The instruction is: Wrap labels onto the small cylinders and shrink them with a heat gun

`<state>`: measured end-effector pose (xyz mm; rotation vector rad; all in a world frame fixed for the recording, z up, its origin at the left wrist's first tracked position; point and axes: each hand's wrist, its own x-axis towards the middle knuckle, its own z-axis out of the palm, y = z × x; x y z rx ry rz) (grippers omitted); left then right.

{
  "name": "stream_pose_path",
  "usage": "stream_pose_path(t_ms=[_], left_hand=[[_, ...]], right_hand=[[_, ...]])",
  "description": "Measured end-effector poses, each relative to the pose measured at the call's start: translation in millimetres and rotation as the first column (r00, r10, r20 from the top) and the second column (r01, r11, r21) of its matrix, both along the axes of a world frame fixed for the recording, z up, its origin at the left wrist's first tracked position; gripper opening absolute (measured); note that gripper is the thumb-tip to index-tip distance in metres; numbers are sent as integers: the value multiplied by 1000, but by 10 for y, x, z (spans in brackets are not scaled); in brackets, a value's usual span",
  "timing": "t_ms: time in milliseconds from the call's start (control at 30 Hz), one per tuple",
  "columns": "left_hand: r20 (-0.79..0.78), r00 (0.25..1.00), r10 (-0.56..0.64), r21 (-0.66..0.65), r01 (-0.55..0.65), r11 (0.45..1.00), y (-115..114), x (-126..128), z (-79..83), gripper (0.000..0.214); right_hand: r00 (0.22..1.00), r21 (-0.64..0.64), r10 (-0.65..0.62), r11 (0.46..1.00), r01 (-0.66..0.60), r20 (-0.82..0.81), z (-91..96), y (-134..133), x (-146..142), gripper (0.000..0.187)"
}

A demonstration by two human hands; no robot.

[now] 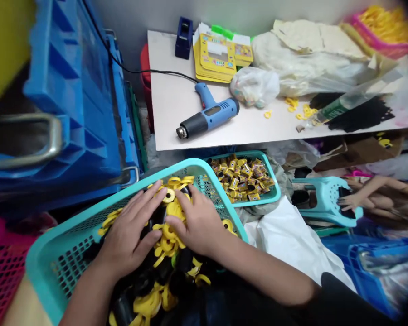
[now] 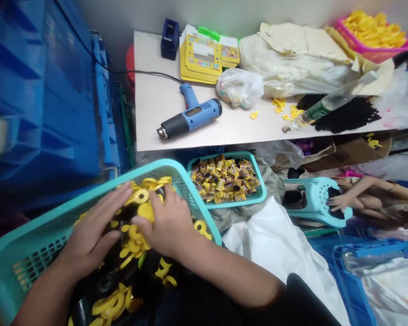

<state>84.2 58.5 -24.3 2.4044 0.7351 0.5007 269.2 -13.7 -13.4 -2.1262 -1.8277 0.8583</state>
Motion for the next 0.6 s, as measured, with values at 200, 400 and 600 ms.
stream_pose_path(t_ms=[200, 400, 600], left_hand=[[69, 997, 17, -103, -10, 995, 64, -83, 100, 66], [6, 999, 33, -108, -32, 994, 52, -81, 118, 36], [-41, 992, 119, -13, -120, 993, 35, -387, 165, 38]], right_hand=[[959, 139, 265, 958, -250, -102, 207, -113, -153, 76], [864, 283, 501, 836, -471, -43, 244, -106, -175, 45], [860, 466, 509, 767, -441, -25, 270, -124, 110, 41]])
